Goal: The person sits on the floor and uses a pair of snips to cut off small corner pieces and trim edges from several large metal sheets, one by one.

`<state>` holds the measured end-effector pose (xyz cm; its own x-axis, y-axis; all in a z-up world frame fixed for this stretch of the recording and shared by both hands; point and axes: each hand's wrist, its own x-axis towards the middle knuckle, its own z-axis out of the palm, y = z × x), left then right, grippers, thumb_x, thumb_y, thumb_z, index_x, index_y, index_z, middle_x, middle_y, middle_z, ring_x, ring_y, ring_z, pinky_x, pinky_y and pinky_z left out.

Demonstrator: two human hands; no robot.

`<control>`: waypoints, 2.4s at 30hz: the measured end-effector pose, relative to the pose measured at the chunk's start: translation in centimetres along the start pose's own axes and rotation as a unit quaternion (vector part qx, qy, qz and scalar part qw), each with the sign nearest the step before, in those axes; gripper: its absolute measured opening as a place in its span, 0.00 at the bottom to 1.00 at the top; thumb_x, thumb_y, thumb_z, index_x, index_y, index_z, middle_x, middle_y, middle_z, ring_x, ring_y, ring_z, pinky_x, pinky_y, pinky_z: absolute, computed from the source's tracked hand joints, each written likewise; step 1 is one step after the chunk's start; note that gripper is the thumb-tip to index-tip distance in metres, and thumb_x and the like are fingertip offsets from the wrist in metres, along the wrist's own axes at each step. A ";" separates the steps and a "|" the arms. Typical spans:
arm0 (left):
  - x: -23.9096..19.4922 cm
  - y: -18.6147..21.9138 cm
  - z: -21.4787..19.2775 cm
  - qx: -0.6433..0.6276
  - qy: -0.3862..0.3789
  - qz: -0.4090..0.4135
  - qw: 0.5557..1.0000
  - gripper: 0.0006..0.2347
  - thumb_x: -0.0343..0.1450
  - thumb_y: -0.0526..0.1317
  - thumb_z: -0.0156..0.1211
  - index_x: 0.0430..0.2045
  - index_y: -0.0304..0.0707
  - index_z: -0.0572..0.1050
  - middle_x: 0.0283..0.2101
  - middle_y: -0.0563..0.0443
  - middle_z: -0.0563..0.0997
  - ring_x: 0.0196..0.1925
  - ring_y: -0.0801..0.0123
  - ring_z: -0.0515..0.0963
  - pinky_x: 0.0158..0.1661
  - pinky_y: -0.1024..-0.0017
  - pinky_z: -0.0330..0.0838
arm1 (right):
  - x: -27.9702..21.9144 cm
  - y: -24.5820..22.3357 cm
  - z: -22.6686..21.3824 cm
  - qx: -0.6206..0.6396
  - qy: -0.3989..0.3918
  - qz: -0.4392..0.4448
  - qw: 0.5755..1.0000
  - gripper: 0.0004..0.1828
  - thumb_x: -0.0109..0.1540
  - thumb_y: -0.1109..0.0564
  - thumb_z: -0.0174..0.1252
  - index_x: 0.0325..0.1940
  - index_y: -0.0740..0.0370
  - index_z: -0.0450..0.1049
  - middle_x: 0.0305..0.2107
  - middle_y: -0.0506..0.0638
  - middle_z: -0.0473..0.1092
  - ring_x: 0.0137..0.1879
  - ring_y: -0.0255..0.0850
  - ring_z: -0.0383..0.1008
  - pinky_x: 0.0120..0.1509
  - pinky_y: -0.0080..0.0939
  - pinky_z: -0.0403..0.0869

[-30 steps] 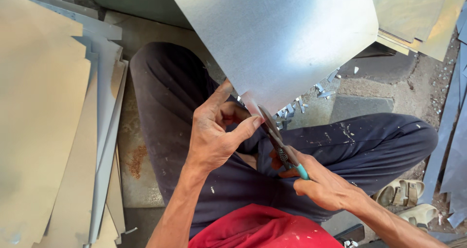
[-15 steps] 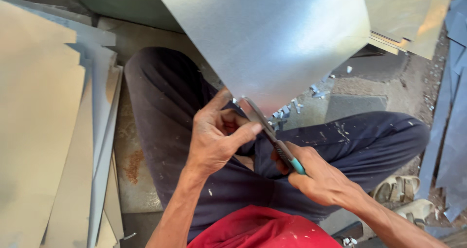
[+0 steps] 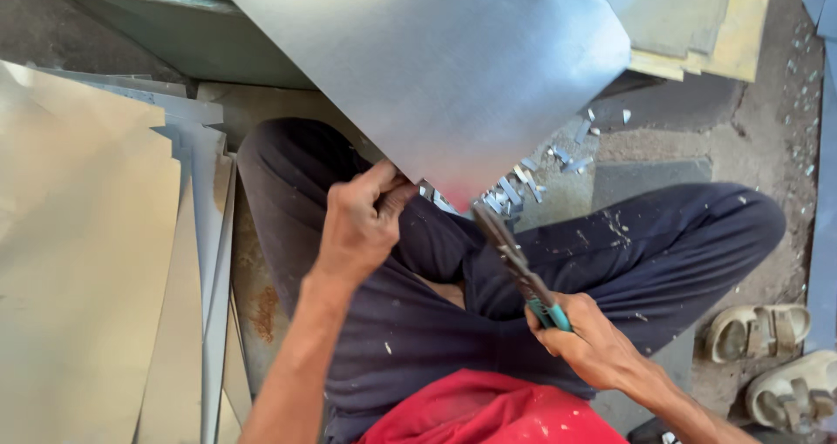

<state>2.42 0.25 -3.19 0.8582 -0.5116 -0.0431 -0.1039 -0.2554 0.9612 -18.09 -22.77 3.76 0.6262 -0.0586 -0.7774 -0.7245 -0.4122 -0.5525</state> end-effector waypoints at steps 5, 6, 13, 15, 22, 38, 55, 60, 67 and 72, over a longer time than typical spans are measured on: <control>3.8 0.7 -1.4 -0.251 -0.171 -0.164 0.939 0.13 0.69 0.34 0.64 0.46 0.27 0.79 0.44 0.52 0.85 0.45 0.76 0.82 0.49 0.76 0.76 | -1.7 6.2 2.3 0.258 0.075 -0.017 0.963 0.08 0.46 0.63 0.49 0.28 0.67 0.68 0.18 0.50 0.66 0.24 0.37 0.64 0.28 0.40 0.66; 4.5 1.5 -0.6 -0.225 -0.133 -0.152 0.953 0.11 0.71 0.35 0.64 0.43 0.25 0.79 0.42 0.48 0.84 0.41 0.73 0.82 0.45 0.74 0.77 | -1.6 6.9 2.4 0.299 0.080 -0.019 0.951 0.08 0.46 0.63 0.49 0.28 0.67 0.68 0.19 0.49 0.66 0.25 0.37 0.65 0.28 0.40 0.66; 5.0 8.0 16.2 -0.297 0.007 -0.136 0.945 0.10 0.70 0.35 0.64 0.42 0.30 0.76 0.40 0.50 0.82 0.36 0.70 0.84 0.38 0.70 0.82 | 0.2 6.2 3.4 0.580 0.078 -0.020 0.811 0.27 0.45 0.63 0.49 0.50 0.63 0.68 0.33 0.50 0.70 0.34 0.37 0.69 0.34 0.36 0.66; 4.9 8.7 19.8 -0.330 -0.004 -0.169 0.929 0.09 0.71 0.35 0.65 0.41 0.29 0.78 0.39 0.49 0.83 0.37 0.69 0.84 0.40 0.69 0.80 | 0.4 5.4 2.5 0.573 0.087 -0.031 0.814 0.29 0.45 0.62 0.47 0.53 0.64 0.67 0.36 0.50 0.70 0.37 0.36 0.72 0.37 0.36 0.70; 4.1 8.9 22.7 -0.289 0.040 -0.196 0.936 0.09 0.69 0.33 0.69 0.40 0.25 0.81 0.41 0.46 0.85 0.39 0.70 0.84 0.45 0.72 0.80 | 1.4 3.7 0.4 0.514 0.129 -0.060 0.846 0.24 0.49 0.63 0.47 0.51 0.66 0.67 0.34 0.51 0.67 0.34 0.38 0.66 0.38 0.38 0.70; 4.5 9.9 22.5 -0.205 0.039 -0.175 0.962 0.06 0.69 0.32 0.69 0.34 0.25 0.82 0.32 0.47 0.85 0.30 0.72 0.82 0.35 0.76 0.77 | 2.6 4.0 1.1 0.526 0.159 -0.062 0.833 0.09 0.49 0.62 0.46 0.32 0.67 0.66 0.19 0.50 0.64 0.24 0.37 0.62 0.29 0.38 0.64; 4.0 8.5 16.1 -0.314 0.036 -0.187 0.930 0.09 0.64 0.26 0.73 0.34 0.28 0.78 0.33 0.50 0.82 0.31 0.72 0.81 0.34 0.75 0.78 | -0.7 1.9 -0.6 0.378 0.055 0.001 0.924 0.27 0.47 0.59 0.49 0.52 0.61 0.67 0.34 0.48 0.69 0.35 0.36 0.67 0.38 0.37 0.71; 4.0 8.1 16.2 -0.315 0.025 -0.156 0.936 0.11 0.63 0.26 0.73 0.35 0.30 0.77 0.33 0.51 0.80 0.31 0.71 0.81 0.34 0.75 0.78 | 0.0 2.1 -0.2 0.347 0.105 -0.069 0.929 0.22 0.47 0.62 0.48 0.45 0.64 0.67 0.29 0.50 0.68 0.36 0.37 0.68 0.41 0.38 0.69; 4.2 8.6 16.3 -0.345 0.024 -0.175 0.922 0.13 0.62 0.27 0.73 0.37 0.32 0.77 0.36 0.52 0.81 0.34 0.73 0.81 0.37 0.77 0.78 | 0.8 2.3 0.6 0.289 0.161 -0.026 0.943 0.07 0.49 0.61 0.50 0.29 0.65 0.67 0.18 0.50 0.67 0.26 0.38 0.66 0.32 0.40 0.67; 4.2 9.1 16.5 -0.235 0.010 -0.093 0.967 0.12 0.63 0.28 0.77 0.35 0.32 0.78 0.36 0.52 0.80 0.35 0.74 0.79 0.38 0.76 0.74 | -1.0 3.2 0.1 0.347 0.027 -0.086 0.934 0.11 0.49 0.59 0.48 0.33 0.65 0.69 0.21 0.50 0.65 0.28 0.38 0.64 0.32 0.40 0.65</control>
<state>-3.23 -17.71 0.91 0.8500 -0.4755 -0.2269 0.2899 0.0624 0.9550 -21.04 -23.96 2.76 0.7506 -0.0984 -0.6533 -0.6125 0.2671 -0.7440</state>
